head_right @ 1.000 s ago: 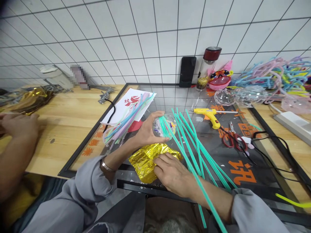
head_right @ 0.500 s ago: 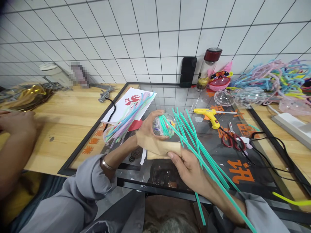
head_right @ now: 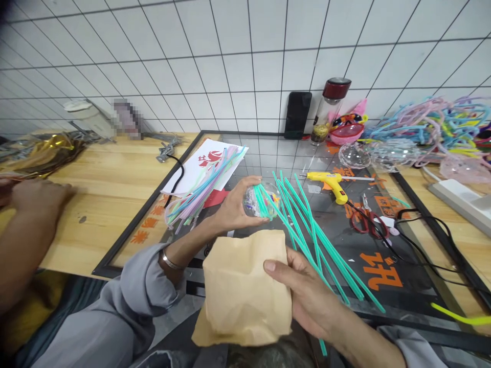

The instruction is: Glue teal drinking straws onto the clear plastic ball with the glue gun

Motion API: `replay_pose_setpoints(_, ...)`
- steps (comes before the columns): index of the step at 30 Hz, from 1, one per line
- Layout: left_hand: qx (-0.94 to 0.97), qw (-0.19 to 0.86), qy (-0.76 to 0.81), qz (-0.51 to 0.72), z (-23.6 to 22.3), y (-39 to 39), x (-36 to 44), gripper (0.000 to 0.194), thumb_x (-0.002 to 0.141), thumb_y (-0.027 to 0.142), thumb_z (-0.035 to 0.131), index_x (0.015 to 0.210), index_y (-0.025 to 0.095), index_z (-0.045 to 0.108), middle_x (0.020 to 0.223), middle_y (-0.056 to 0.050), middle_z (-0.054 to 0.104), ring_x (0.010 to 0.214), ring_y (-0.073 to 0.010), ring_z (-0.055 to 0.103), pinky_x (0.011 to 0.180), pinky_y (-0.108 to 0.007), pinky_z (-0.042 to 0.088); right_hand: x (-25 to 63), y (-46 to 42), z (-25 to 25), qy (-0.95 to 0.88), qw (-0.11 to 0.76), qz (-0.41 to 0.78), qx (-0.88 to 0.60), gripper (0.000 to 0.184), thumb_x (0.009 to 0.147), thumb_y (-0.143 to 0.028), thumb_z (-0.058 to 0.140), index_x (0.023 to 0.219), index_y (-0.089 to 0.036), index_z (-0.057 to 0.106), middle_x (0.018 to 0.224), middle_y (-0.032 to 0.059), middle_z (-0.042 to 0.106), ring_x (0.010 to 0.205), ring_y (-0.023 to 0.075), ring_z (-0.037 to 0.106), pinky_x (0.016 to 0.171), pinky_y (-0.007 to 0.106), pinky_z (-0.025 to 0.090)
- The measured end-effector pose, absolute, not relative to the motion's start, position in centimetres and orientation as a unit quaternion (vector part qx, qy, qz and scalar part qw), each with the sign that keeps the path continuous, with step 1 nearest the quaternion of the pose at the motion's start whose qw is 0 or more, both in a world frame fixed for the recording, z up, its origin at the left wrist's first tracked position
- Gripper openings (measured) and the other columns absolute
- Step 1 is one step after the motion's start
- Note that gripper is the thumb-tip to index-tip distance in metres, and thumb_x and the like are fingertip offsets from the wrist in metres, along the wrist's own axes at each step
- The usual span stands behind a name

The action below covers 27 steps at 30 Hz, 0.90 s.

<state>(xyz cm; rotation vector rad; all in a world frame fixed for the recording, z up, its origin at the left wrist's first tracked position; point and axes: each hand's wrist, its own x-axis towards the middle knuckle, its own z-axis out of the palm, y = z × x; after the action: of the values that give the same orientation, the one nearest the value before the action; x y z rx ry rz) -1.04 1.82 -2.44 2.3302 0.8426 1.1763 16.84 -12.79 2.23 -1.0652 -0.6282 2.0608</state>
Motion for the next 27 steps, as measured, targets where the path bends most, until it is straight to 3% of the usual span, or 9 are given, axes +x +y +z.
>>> replay_pose_setpoints(11,0.836,0.212,0.285,0.418,-2.5,2.0,-1.2,0.081,0.064,0.042,0.085,0.130,0.024,0.041,0.136,-0.016,0.053,0.130,-0.0324,0.052,0.109,-0.053,0.044,16.7,-14.0,2.9,-0.247,0.350,0.834,-0.348,0.036,0.082,-0.034,0.070,0.117,-0.024,0.067,0.111,0.0103,0.074,0.105,0.0256,0.070,0.096,0.046,0.053)
replay_pose_setpoints(17,0.836,0.216,0.285,0.416,-2.5,1.9,-1.2,0.082,0.063,0.040,0.086,0.129,0.024,0.041,0.136,-0.016,0.053,0.130,-0.0327,0.052,0.109,-0.053,0.044,17.5,-15.4,3.3,-0.300,0.316,0.849,-0.299,0.040,0.091,-0.047,0.055,0.124,-0.026,0.064,0.104,0.0125,0.075,0.101,0.0256,0.072,0.089,0.044,0.056)
replay_pose_setpoints(27,0.835,0.221,0.296,0.408,-2.4,1.8,-1.2,0.080,0.063,0.038,0.085,0.128,0.024,0.041,0.137,-0.015,0.052,0.130,-0.0330,0.052,0.109,-0.052,0.045,18.1,-16.4,3.1,-0.313,0.325,0.818,-0.356,0.043,0.097,-0.049,0.044,0.129,-0.025,0.062,0.101,0.0132,0.076,0.099,0.0244,0.072,0.085,0.041,0.059)
